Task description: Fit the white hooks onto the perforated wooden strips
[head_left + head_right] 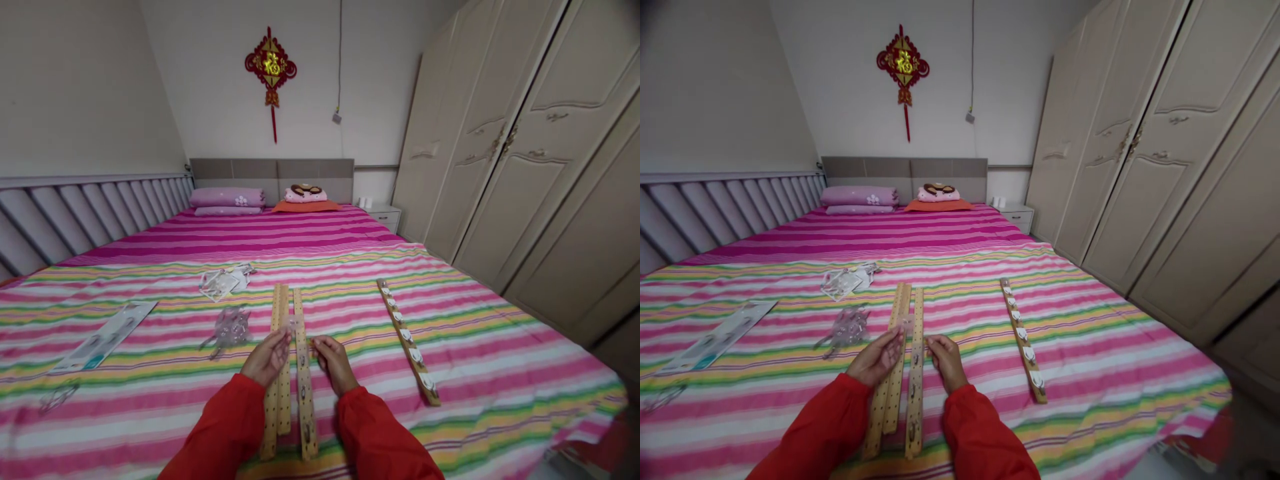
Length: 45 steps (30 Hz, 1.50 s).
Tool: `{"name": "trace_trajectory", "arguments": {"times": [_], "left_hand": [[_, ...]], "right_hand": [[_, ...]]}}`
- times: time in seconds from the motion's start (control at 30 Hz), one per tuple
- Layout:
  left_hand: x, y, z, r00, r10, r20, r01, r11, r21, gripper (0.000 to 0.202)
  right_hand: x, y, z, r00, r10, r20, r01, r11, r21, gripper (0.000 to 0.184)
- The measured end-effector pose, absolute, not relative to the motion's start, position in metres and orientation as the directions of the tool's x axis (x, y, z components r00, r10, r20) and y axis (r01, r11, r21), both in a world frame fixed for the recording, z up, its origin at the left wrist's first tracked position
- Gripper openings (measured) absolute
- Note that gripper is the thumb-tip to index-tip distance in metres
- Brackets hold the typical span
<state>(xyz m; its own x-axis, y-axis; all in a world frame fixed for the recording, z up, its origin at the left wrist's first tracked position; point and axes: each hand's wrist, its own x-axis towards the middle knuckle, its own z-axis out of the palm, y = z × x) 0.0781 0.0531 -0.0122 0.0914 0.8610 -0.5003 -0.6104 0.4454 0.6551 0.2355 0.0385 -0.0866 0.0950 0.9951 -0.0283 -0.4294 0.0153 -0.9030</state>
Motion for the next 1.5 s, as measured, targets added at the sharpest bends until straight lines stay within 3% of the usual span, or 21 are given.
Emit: {"name": "trace_trajectory", "arguments": {"times": [0.13,0.23,0.47,0.73,0.9,1.0,1.07,1.2,1.33,1.5], "left_hand": [[0.100,0.046,-0.009,0.190,0.870,-0.455,-0.840,0.384,0.383,0.017],[0.110,0.040,-0.011,0.218,0.879,-0.425,-0.872,0.371,0.320,0.017],[0.116,0.035,-0.019,0.192,0.828,-0.526,-0.852,0.407,0.329,0.013],[0.120,0.031,-0.028,0.152,0.834,-0.531,-0.790,0.425,0.441,0.012],[0.101,0.041,-0.034,0.098,0.870,-0.483,-0.525,0.457,0.718,0.016],[0.079,0.056,-0.038,-0.038,0.963,-0.267,-0.289,0.246,0.925,0.020],[0.068,0.065,-0.043,-0.079,0.991,-0.104,-0.121,0.094,0.988,0.020],[0.059,0.071,-0.054,-0.009,0.994,0.110,0.153,-0.108,0.982,0.020],[0.064,0.070,-0.063,0.105,0.945,0.309,0.327,-0.326,0.887,0.022],[0.066,0.070,-0.066,0.192,0.884,0.426,0.470,-0.464,0.751,0.030]], "right_hand": [[0.236,0.037,-0.085,0.106,0.994,-0.023,-0.446,0.027,-0.895,0.032],[0.237,0.036,-0.083,0.116,0.993,-0.027,-0.463,0.030,-0.886,0.029],[0.226,0.036,-0.065,0.152,0.988,0.020,-0.498,0.094,-0.862,0.029],[0.216,0.042,-0.049,0.167,0.986,0.027,-0.437,0.099,-0.894,0.027],[0.230,0.054,-0.051,0.137,0.990,-0.010,-0.418,0.049,-0.907,0.028],[0.241,0.065,-0.057,0.105,0.992,-0.068,-0.372,-0.024,-0.928,0.029],[0.246,0.073,-0.062,0.078,0.991,-0.109,-0.341,-0.077,-0.937,0.028],[0.248,0.086,-0.069,0.015,0.985,-0.175,-0.282,-0.163,-0.945,0.025],[0.246,0.093,-0.071,-0.039,0.972,-0.232,-0.212,-0.235,-0.949,0.021],[0.243,0.097,-0.074,-0.043,0.966,-0.254,-0.150,-0.258,-0.955,0.021]]}}
